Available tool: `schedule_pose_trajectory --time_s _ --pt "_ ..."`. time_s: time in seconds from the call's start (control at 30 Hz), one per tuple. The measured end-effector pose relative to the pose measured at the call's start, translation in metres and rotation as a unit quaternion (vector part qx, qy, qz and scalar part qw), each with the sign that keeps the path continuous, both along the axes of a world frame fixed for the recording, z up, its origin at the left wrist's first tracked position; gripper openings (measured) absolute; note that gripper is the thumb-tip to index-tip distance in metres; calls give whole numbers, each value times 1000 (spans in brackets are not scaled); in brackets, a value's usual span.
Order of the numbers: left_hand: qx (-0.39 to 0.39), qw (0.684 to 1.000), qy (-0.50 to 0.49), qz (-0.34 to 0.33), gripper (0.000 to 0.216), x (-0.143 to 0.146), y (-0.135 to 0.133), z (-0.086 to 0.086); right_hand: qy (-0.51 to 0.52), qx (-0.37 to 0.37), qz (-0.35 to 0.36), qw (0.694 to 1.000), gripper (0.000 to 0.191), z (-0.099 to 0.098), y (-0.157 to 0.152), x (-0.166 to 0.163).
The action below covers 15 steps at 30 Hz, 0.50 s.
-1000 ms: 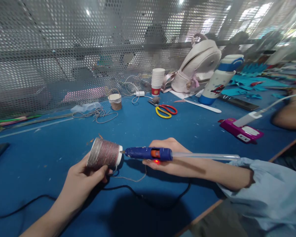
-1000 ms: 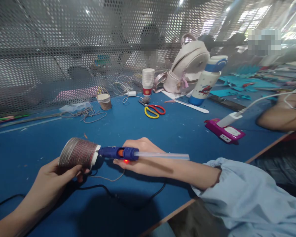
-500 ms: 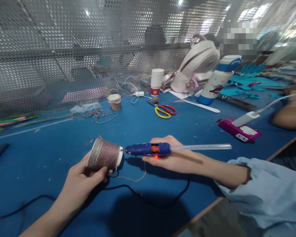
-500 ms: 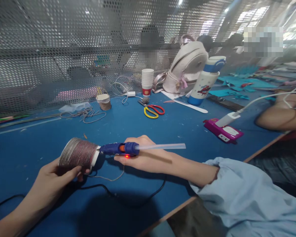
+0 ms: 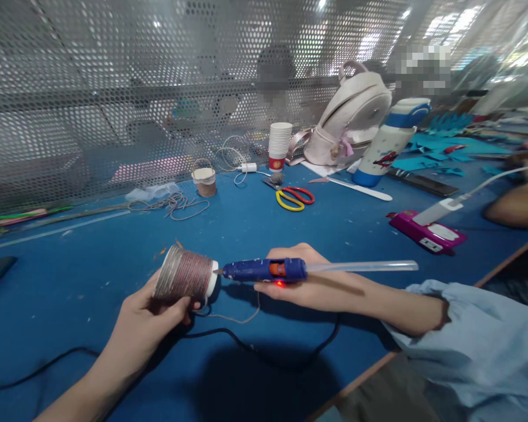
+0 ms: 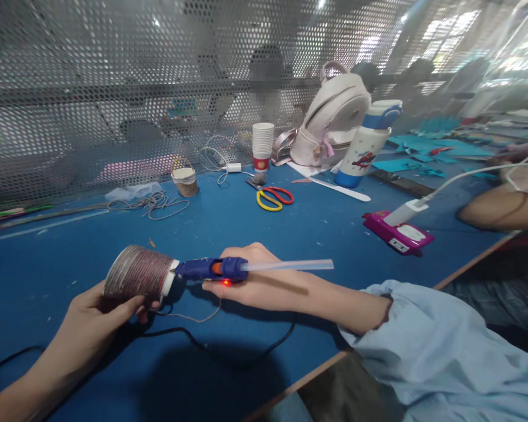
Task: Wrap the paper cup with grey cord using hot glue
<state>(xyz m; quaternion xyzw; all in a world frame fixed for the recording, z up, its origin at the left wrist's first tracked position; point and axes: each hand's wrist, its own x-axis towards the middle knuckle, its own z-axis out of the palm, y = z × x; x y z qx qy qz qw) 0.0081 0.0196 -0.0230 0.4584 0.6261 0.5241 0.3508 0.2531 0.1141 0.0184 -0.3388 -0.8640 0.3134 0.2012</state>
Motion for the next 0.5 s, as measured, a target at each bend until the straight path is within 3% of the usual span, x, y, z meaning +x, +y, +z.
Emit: schedule_pose_trajectory --time_s 0.17,0.37,0.43,0.5 --pt "6 1000 -20 -9 14 -5 1 -3 1 -73 -24 997 30 6 6 1" --pt "-23 998 -19 -49 16 -20 6 -13 121 -277 -13 953 35 0 23 0" --pt "-29 997 -36 -54 17 -22 8 -15 167 -284 -23 944 39 -6 32 -4" --pt "-34 996 -51 -65 19 -22 8 -16 162 -248 -49 954 40 -12 43 -10"
